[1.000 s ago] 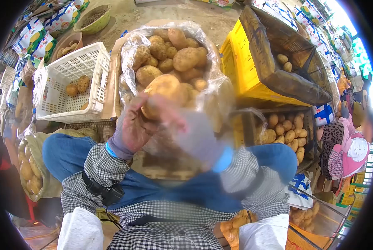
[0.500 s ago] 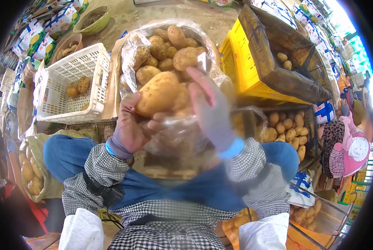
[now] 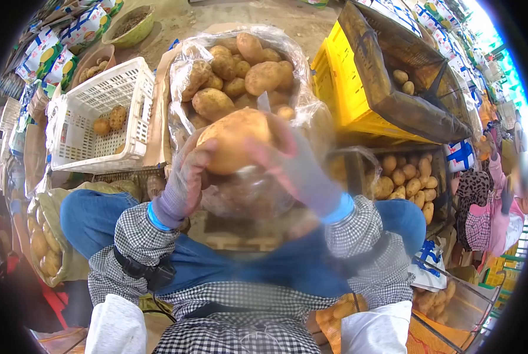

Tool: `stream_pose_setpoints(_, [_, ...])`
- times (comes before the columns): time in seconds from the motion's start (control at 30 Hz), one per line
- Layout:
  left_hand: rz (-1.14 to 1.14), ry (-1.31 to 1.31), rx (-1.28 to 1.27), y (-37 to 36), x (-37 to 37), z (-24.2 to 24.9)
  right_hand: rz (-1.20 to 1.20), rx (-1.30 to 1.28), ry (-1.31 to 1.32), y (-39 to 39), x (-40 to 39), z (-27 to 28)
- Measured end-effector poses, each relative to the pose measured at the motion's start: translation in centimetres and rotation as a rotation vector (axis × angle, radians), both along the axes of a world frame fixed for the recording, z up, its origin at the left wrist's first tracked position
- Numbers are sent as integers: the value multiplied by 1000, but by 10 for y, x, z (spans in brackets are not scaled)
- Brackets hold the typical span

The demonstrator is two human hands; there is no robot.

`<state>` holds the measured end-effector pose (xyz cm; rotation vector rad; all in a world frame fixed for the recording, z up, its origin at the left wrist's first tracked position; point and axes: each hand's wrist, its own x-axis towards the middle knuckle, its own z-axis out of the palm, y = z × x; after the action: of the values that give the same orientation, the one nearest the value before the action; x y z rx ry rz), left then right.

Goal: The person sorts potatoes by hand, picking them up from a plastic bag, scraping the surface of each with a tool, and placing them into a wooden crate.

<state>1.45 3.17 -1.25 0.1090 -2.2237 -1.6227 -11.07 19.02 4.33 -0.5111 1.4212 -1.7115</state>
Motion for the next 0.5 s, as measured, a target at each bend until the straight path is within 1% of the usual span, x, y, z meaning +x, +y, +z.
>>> stream_pose_setpoints(0.17, [-11,-17,-43,2,-4,4,-8,-23,40,1,1,1])
stream_pose_setpoints(0.27, [-54,-1,-70,1,-3,4,25,-17,81,3,2,-15])
stream_pose_setpoints(0.37, [-6,-70,-84,6,-2,19,7,-29,30,1,8,-9])
stream_pose_setpoints(0.43, [4,-65,-85,7,-3,21,-18,-42,136,3,8,-19])
stream_pose_setpoints(0.5, [13,-32,-106,9,-3,16,-50,-35,86,3,8,-20])
